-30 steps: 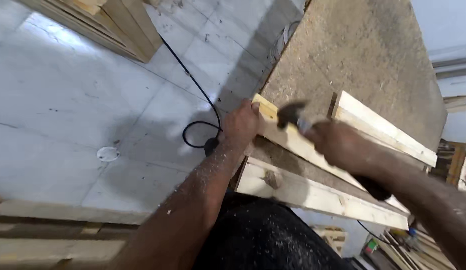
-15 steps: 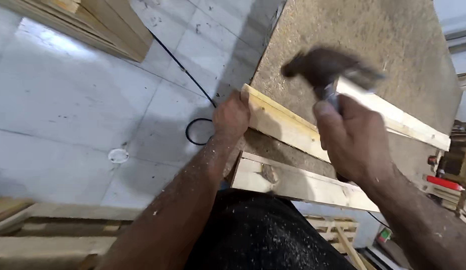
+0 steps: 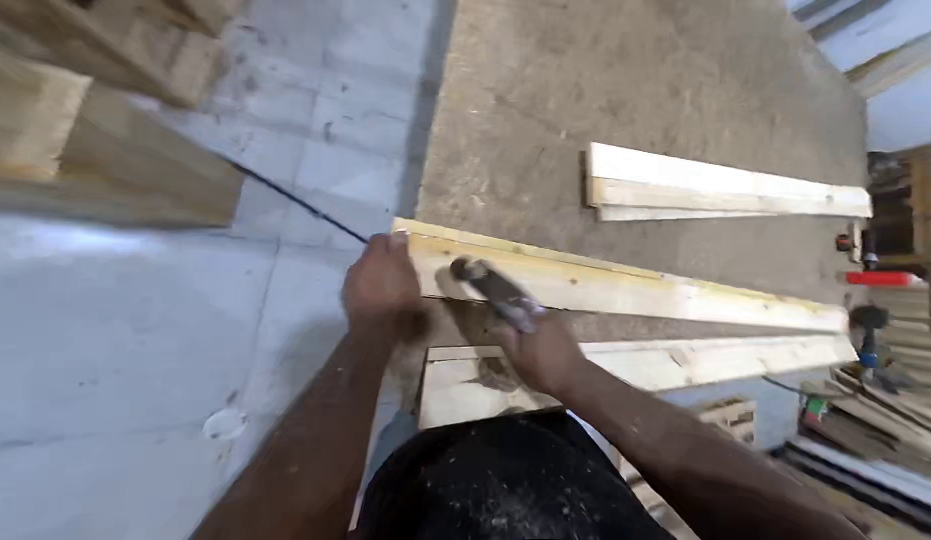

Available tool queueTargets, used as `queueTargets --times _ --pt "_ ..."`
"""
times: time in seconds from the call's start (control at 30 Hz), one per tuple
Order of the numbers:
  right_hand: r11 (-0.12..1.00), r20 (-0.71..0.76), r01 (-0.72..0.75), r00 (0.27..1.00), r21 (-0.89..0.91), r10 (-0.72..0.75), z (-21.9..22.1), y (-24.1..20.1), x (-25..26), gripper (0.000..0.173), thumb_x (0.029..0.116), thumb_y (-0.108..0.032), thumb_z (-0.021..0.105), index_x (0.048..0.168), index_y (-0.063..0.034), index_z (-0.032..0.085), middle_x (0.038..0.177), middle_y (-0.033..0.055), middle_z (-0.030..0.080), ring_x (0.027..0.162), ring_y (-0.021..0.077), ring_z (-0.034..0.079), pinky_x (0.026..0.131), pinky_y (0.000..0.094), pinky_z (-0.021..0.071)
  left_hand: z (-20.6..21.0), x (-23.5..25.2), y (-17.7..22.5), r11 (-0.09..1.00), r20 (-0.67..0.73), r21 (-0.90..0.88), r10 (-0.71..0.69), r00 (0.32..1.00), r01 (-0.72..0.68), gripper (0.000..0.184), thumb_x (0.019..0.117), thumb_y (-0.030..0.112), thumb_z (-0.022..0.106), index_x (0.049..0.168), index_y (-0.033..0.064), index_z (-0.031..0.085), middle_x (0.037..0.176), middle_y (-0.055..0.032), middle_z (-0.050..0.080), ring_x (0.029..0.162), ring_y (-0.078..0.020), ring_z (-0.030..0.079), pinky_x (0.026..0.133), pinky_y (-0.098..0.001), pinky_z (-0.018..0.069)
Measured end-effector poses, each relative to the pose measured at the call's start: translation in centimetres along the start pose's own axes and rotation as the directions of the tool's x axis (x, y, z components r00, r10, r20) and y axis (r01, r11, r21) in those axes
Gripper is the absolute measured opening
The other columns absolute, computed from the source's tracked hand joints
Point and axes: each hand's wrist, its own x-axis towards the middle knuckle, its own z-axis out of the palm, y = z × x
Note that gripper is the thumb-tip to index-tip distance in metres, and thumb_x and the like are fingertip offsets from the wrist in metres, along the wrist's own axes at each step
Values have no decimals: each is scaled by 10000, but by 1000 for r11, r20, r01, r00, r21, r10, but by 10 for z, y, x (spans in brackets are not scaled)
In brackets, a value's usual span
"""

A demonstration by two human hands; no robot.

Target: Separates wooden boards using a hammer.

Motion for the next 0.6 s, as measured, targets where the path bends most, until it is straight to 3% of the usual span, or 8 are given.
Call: queueTargets --times 0.03,0.1,0.2,0.27,0.37,0.47,0.53,0.6 --pt "995 192 -99 977 24 93 8 5 -3 474 1060 -502 481 1160 -73 657 949 147 707 865 324 718 750 567 588 3 -5 -1 1000 5 8 -16 1000 16 672 1114 488 162 1337 -16 547 1188 -353 640 1080 -564 641 853 -761 484" --pt "987 402 -152 908 55 117 4 8 -10 536 1057 -554 446 1165 -67 642 962 158 698 908 334 711 774 583 577 4 -7 0 999 -19 6 -35 999 35 679 1113 489 149 1305 -20 555 1169 -361 639 1075 -574 636 836 -774 473" --pt "982 500 -184 855 48 136 -11 16 -37 603 1047 -621 385 1102 -74 634 935 141 669 902 321 691 762 570 560 5 -6 2 998 -58 14 -68 996 69 659 1115 484 160 1301 -10 554 1140 -364 647 1065 -587 635 827 -772 474" --pt "974 454 -221 873 45 177 -18 31 -52 623 1032 -660 372 1094 -99 635 894 118 667 875 306 691 750 557 559 6 -6 5 996 -75 37 -72 995 75 626 1114 479 171 1343 17 524 1113 -357 656 1039 -584 646 805 -767 482" --pt "948 260 -272 939 165 224 -46 50 -68 527 1048 -596 426 1075 -124 658 783 71 638 720 241 661 659 496 562 7 -6 4 997 -91 48 -56 994 60 616 1118 462 174 1341 5 522 1109 -357 656 1030 -579 650 801 -768 479" --pt "964 -185 -99 972 245 147 -98 50 -81 489 1055 -562 437 972 -129 649 608 1 553 485 149 557 435 385 488 8 -6 4 997 -97 57 -41 994 46 645 1118 463 165 1306 -25 544 1132 -365 648 1064 -579 639 828 -767 471" --pt "940 -514 154 858 303 25 -124 45 -82 456 1064 -523 434 941 -129 628 604 -53 564 474 84 561 413 322 505 8 -5 5 996 -110 68 -45 993 52 663 1116 471 169 1293 -35 559 1153 -360 651 1096 -564 639 862 -754 477" --pt "820 -723 439 690 367 -45 -118 46 -75 422 1085 -462 445 958 -92 603 658 -21 595 505 102 577 426 332 530 8 -5 6 996 -118 70 -40 992 48 673 1116 476 165 1301 -38 558 1183 -362 643 1125 -561 630 887 -753 471"
